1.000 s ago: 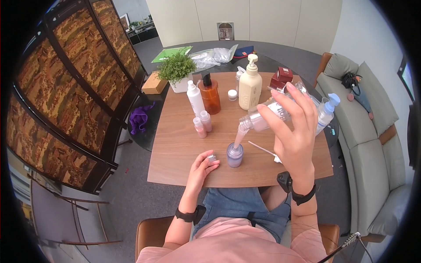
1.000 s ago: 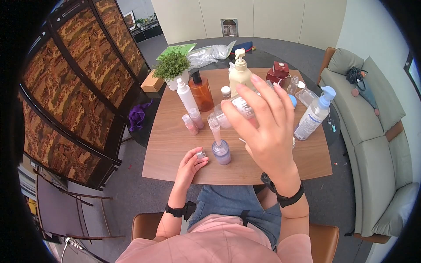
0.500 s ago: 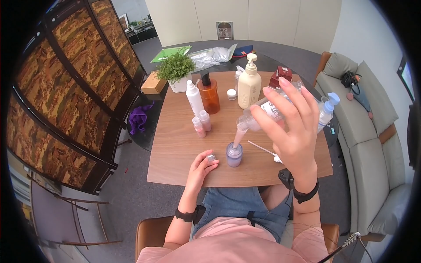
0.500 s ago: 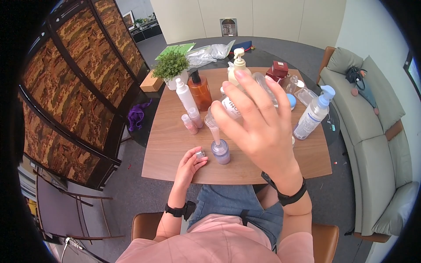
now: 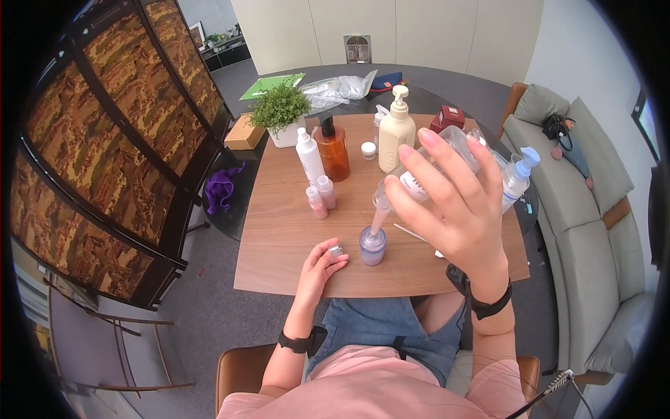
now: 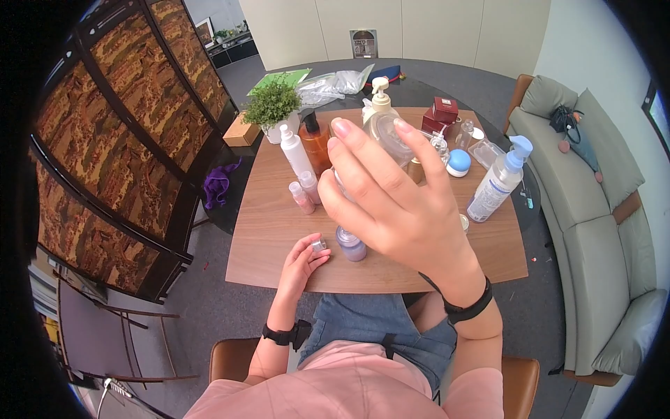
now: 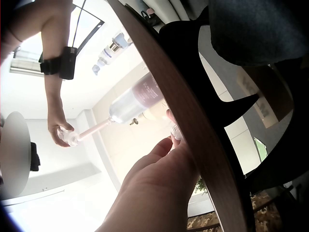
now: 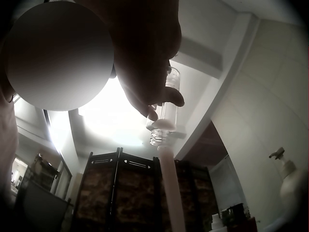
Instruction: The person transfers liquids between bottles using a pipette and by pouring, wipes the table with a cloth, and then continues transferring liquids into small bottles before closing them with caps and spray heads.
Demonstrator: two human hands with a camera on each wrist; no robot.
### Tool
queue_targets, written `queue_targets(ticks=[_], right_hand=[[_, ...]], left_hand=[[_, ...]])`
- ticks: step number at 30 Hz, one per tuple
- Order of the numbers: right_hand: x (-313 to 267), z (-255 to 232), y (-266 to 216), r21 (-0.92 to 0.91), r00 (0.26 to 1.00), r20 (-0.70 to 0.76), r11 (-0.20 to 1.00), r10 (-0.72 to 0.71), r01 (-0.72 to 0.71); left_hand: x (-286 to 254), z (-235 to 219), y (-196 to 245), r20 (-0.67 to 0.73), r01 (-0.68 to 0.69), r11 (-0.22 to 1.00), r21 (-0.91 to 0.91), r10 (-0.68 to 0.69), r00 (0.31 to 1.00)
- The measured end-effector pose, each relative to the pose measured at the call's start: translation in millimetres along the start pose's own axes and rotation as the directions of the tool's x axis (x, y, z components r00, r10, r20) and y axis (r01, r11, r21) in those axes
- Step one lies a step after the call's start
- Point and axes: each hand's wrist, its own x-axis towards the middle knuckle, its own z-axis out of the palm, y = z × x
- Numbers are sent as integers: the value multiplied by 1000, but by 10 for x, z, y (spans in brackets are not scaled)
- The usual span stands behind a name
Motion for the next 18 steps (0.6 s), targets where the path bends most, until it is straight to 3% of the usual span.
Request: queue_targets(ticks=[7, 10, 16, 18], right_hand=[[-1, 15, 43, -39, 997, -68, 999, -23, 20], [10, -49, 61, -31, 1000, 18, 1000, 7, -7], [-160, -140, 115, -10, 970, 138, 979, 202, -202], [-288, -156, 74, 145, 886, 161, 878, 434, -456]], left_hand=[[-6, 12, 9, -3, -5, 1000, 3, 5, 1000], [-2, 3, 0, -1, -1, 1000, 8, 1, 1000], [-4, 9, 5, -7, 2, 1000, 3, -2, 1000], [-4, 10, 0, -12, 1, 1000, 10, -1, 1000]])
